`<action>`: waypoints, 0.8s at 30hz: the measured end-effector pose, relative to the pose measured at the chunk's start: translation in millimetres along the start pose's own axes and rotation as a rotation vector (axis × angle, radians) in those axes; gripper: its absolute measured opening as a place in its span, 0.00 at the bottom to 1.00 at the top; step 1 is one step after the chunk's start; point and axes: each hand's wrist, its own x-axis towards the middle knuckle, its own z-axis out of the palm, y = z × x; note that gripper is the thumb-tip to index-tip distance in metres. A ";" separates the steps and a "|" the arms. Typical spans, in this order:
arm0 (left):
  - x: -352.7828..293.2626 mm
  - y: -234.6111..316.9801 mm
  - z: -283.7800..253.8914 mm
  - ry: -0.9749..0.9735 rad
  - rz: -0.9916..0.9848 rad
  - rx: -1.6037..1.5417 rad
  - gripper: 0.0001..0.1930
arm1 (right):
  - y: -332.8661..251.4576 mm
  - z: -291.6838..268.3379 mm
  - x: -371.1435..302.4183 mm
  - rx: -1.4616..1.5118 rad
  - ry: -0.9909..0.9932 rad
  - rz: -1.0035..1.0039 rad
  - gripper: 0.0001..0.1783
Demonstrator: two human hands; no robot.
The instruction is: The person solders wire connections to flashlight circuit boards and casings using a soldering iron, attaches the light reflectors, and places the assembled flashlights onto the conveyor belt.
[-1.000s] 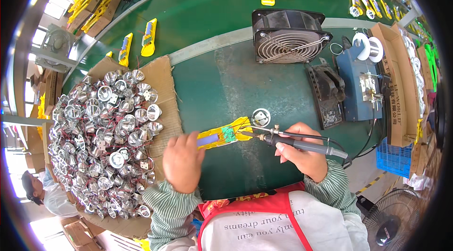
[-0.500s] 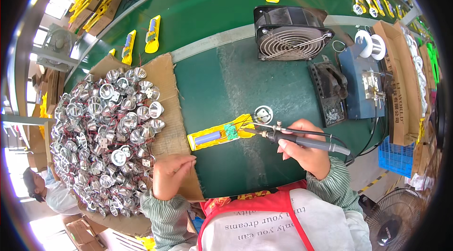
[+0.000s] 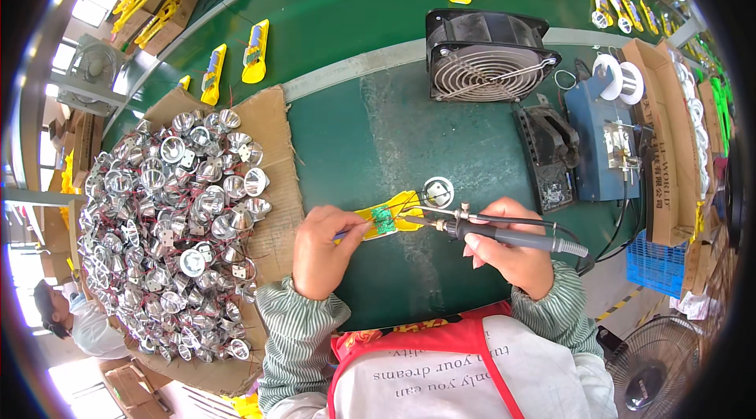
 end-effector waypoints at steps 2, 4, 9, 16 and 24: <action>-0.2 0.7 4.4 0.002 -0.036 0.002 0.04 | 0.0 -1.2 2.3 0.001 -0.013 0.011 0.07; 0.1 0.4 6.5 -0.002 -0.027 0.040 0.05 | 0.4 -1.9 4.6 -0.021 -0.028 0.007 0.07; 2.1 -0.7 7.5 -0.024 0.044 0.084 0.04 | -1.0 -1.4 9.6 -0.006 -0.074 0.076 0.08; 3.8 0.1 5.2 -0.068 0.091 0.121 0.04 | 5.7 1.2 13.9 -0.044 -0.116 0.104 0.08; 5.2 -0.8 4.8 -0.074 0.126 0.132 0.04 | 7.4 5.3 16.6 -0.029 -0.119 0.114 0.08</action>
